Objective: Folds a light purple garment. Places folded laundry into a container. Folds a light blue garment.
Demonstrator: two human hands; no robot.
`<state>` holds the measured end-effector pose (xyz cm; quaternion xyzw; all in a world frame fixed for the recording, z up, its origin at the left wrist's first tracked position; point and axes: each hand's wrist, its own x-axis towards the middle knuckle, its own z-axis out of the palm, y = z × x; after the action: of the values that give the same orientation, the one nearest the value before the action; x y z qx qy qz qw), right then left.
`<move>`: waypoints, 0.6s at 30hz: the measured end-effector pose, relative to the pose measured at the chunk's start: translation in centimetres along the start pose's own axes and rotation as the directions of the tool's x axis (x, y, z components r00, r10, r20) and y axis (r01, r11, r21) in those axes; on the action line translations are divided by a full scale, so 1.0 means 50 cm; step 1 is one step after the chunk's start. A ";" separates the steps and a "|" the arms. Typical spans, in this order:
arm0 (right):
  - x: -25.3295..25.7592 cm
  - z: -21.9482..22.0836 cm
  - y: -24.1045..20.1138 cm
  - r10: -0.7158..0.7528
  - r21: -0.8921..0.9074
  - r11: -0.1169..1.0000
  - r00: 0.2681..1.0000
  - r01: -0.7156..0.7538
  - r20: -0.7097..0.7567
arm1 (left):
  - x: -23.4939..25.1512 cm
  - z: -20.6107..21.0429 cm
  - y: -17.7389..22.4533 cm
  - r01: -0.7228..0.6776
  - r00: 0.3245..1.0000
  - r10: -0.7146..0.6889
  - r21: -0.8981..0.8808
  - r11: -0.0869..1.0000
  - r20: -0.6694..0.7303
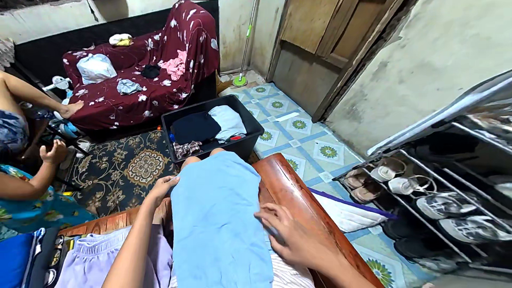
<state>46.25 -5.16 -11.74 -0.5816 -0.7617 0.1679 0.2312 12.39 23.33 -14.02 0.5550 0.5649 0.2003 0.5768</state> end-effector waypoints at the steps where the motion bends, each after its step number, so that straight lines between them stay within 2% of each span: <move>1: -0.009 -0.011 -0.019 -0.050 -0.005 0.999 0.997 0.050 0.055 | 0.013 -0.001 -0.007 0.005 1.000 -0.005 -0.045 0.999 -0.003; 3: -0.026 -0.025 -0.053 -0.143 -0.010 0.989 0.979 0.146 0.143 | 0.021 -0.002 -0.002 0.004 1.000 -0.005 -0.056 0.998 -0.030; 5: -0.043 -0.021 -0.077 -0.226 -0.014 0.972 0.956 0.233 0.186 | 0.021 -0.007 0.000 -0.059 0.989 0.076 0.131 0.990 -0.127; 6: -0.050 -0.013 -0.083 -0.272 -0.013 0.960 0.945 0.279 0.183 | 0.013 -0.012 0.005 -0.085 0.974 0.146 0.317 0.945 -0.172; 7: -0.057 -0.003 -0.086 -0.318 -0.007 0.946 0.933 0.323 0.167 | -0.002 -0.018 0.012 -0.094 0.957 0.222 0.521 0.848 -0.189; 9: -0.067 0.017 -0.084 -0.382 -0.005 0.923 0.918 0.385 0.105 | -0.057 -0.019 0.024 -0.122 0.917 0.362 0.748 0.653 -0.167; 11: -0.071 0.039 -0.072 -0.427 -0.005 0.904 0.904 0.427 -0.018 | -0.143 -0.009 0.038 -0.231 0.864 0.498 0.822 0.520 -0.073; 13: -0.078 0.060 -0.065 -0.434 -0.009 0.900 0.895 0.435 -0.102 | -0.248 0.006 0.030 -0.420 0.800 0.588 0.810 0.409 0.117; 15: -0.080 0.073 -0.065 -0.432 -0.018 0.901 0.890 0.434 -0.149 | -0.355 0.029 -0.001 -0.587 0.741 0.592 0.733 0.343 0.316; 17: -0.078 0.081 -0.068 -0.443 -0.036 0.895 0.879 0.444 -0.175 | -0.450 0.057 -0.044 -0.681 0.676 0.600 0.673 0.289 0.428; 18: -0.074 0.085 -0.070 -0.449 -0.042 0.892 0.875 0.449 -0.180 | -0.494 0.068 -0.056 -0.708 0.668 0.583 0.636 0.307 0.463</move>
<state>41.88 -9.63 -14.05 -0.4019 -0.8509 0.0555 0.3339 7.30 -0.12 -6.73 0.9365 0.2767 0.1086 0.1858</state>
